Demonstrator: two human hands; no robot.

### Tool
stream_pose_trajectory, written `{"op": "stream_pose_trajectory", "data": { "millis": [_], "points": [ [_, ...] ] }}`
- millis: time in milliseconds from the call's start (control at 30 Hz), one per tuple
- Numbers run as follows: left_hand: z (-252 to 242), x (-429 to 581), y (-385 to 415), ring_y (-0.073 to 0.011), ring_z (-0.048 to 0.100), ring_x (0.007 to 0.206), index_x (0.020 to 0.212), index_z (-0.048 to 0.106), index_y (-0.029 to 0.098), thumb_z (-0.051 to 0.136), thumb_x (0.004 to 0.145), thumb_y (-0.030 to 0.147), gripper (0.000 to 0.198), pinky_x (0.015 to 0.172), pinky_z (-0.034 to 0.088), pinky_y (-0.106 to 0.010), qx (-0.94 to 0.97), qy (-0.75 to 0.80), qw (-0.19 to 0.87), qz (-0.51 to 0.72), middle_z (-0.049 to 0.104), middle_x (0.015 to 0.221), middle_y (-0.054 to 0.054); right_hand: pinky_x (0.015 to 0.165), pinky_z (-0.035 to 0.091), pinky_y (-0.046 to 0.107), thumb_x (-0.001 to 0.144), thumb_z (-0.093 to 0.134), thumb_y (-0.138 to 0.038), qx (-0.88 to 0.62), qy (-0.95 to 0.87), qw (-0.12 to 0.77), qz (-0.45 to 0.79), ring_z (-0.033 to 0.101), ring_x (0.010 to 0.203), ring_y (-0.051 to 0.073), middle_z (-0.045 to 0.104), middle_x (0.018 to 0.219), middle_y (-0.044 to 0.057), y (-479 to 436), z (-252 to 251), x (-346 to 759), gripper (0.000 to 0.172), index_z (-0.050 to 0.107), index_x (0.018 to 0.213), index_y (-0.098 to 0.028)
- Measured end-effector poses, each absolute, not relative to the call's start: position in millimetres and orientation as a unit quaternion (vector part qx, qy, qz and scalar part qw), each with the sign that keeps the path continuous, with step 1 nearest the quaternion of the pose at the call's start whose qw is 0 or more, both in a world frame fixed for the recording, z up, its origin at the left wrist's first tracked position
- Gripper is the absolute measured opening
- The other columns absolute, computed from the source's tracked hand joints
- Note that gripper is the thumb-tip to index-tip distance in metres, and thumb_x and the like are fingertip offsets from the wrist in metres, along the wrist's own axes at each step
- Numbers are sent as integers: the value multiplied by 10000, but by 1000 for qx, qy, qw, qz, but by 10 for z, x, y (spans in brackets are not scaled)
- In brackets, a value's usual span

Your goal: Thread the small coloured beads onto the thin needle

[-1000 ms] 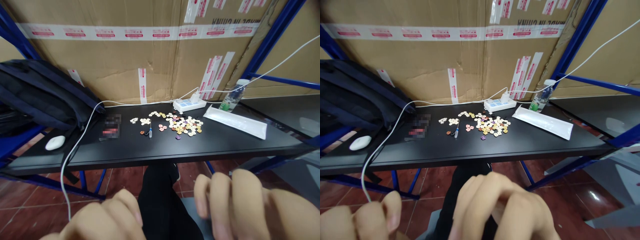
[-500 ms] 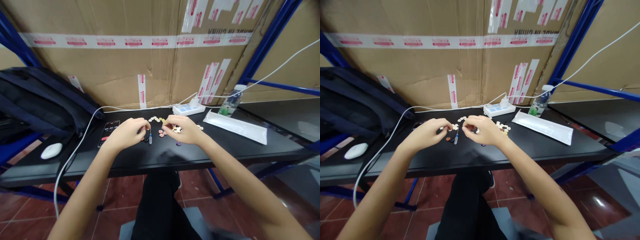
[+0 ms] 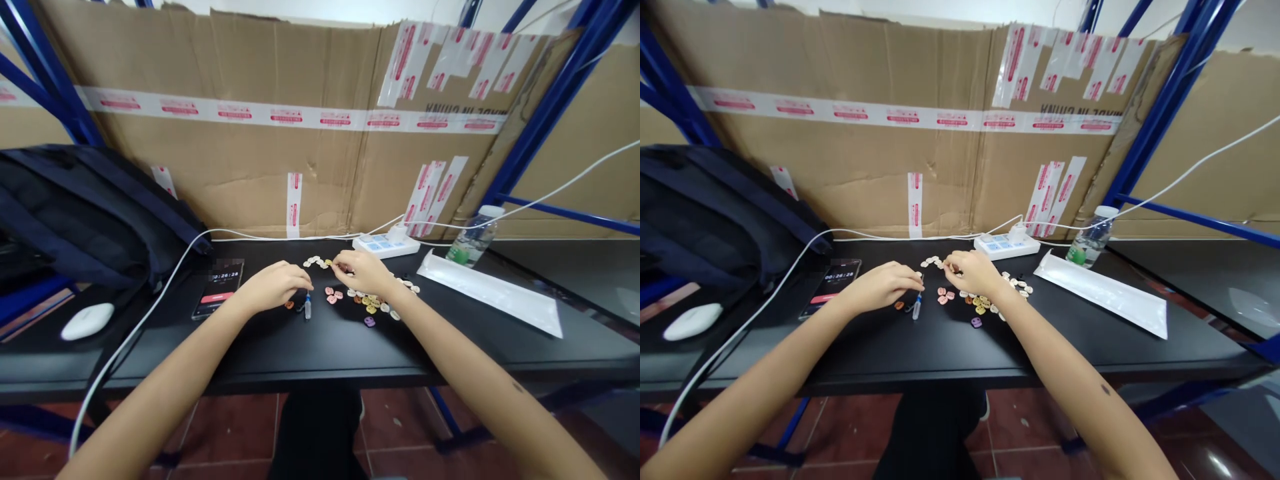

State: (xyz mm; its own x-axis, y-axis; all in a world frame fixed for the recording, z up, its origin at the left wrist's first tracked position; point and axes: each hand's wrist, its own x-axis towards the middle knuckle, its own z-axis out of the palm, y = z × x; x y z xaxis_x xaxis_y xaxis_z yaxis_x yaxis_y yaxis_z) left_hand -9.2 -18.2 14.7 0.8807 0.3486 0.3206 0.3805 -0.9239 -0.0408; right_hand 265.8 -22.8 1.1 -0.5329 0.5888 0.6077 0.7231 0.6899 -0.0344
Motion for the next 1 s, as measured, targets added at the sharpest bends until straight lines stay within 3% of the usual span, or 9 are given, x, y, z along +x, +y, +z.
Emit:
{"op": "stream_pose_trajectory", "data": {
  "millis": [233, 433, 767, 1000],
  "points": [
    [86, -36, -193, -185, 702, 1132, 1100, 785, 259, 497, 822, -80, 525, 942, 458, -341, -976, -169, -12, -139, 769, 1218, 11, 689, 389, 302, 951, 522, -226, -368, -874, 293, -122, 595, 669, 165, 684, 756, 37, -305, -2, 2642, 198, 677, 834, -192],
    [55, -11, -180, -182, 712, 1131, 1088, 794, 256, 490, 815, -94, 538, 991, 475, -332, -979, -145, -45, -135, 787, 1172, 9, 679, 395, 300, 947, 530, -222, -370, -872, 302, -107, 597, 676, 168, 696, 779, 42, -312, -1, 2664, 179, 687, 870, -187],
    [37, 55, -229, -202, 709, 1095, 1122, 793, 239, 530, 970, 36, 365, 969, 481, -338, -979, -118, -59, -155, 788, 1151, -34, 679, 395, 300, 943, 536, -218, -363, -875, 305, -101, 599, 655, 165, 693, 760, 38, -306, -18, 2650, 170, 675, 850, -192],
    [24, 100, -266, -187, 700, 1055, 1117, 795, 267, 526, 987, 60, 364, 969, 471, -332, -979, -109, -59, -164, 787, 1117, -45, 695, 380, 298, 938, 535, -214, -365, -876, 299, -98, 584, 668, 164, 674, 744, 33, -328, -4, 2629, 179, 643, 797, -192]
  ]
}}
